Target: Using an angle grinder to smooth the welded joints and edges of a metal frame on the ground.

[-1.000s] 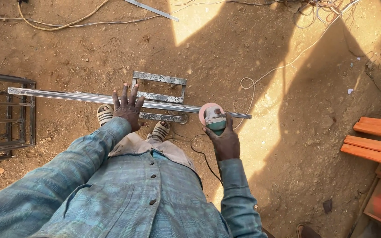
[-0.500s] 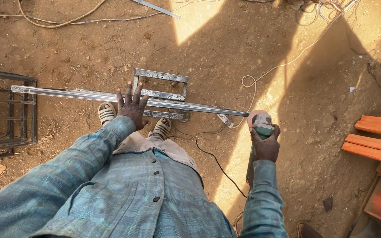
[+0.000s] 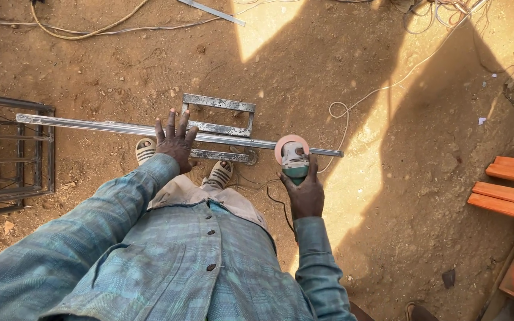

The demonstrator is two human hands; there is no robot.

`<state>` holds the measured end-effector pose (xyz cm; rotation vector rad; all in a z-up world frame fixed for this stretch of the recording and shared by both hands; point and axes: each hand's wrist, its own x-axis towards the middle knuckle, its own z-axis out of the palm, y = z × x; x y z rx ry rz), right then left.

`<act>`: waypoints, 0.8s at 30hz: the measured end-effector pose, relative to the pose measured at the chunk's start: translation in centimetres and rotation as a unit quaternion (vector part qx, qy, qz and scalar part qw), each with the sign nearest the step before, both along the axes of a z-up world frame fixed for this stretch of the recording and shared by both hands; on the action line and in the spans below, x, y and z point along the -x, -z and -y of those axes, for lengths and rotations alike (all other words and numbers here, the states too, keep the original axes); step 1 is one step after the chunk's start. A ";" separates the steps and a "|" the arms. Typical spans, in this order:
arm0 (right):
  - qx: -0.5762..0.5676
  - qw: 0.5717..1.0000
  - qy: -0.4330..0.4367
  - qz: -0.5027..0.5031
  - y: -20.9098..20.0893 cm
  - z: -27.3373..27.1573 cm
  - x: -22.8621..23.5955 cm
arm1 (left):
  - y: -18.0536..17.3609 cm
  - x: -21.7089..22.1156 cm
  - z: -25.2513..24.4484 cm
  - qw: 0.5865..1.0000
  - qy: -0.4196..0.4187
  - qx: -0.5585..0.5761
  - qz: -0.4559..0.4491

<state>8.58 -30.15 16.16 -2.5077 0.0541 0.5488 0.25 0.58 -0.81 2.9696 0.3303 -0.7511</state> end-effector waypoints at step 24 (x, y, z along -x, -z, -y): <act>-0.006 0.993 0.071 -0.094 0.8 3.5 -1.8 | 1.7 0.4 -1.0 0.999 0.010 0.010 0.030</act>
